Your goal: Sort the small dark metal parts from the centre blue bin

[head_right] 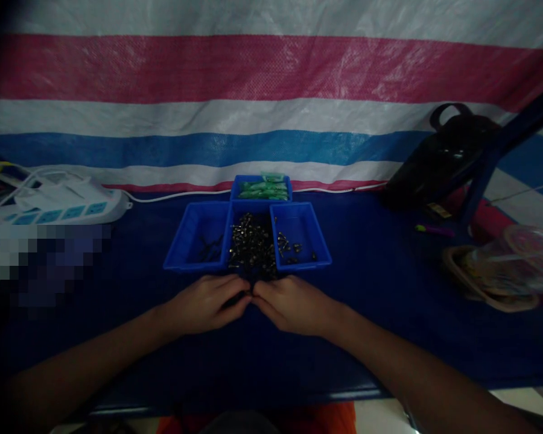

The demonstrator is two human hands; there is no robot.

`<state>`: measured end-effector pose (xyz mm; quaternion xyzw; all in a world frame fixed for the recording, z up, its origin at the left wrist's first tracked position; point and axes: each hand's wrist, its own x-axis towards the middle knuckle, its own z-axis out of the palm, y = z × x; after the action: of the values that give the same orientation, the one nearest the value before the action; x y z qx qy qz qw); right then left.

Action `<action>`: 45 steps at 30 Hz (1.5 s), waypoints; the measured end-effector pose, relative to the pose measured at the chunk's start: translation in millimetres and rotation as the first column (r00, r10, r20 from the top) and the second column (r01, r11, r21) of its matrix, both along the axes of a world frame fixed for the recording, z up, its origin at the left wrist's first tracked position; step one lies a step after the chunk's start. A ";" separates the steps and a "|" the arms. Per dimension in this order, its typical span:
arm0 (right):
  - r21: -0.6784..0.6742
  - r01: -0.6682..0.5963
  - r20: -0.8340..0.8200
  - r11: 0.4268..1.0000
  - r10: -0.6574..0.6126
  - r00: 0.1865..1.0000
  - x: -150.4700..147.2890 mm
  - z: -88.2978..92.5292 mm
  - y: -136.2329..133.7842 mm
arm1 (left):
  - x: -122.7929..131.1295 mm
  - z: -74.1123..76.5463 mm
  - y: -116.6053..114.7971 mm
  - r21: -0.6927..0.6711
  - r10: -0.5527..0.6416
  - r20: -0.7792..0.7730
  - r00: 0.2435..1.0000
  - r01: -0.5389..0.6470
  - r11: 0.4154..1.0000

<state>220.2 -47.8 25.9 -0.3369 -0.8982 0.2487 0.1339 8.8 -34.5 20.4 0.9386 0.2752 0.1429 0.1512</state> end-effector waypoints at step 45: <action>-0.118 0.050 -0.069 0.992 -0.059 0.996 -1.3 6.4 1.1 | -3.5 -4.7 -3.3 0.266 -0.051 -0.002 0.999 0.050 0.963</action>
<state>218.9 -46.7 32.3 -0.3594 -0.8672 0.3089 0.1530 5.2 -37.8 15.7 0.9568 0.2292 0.1768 0.0279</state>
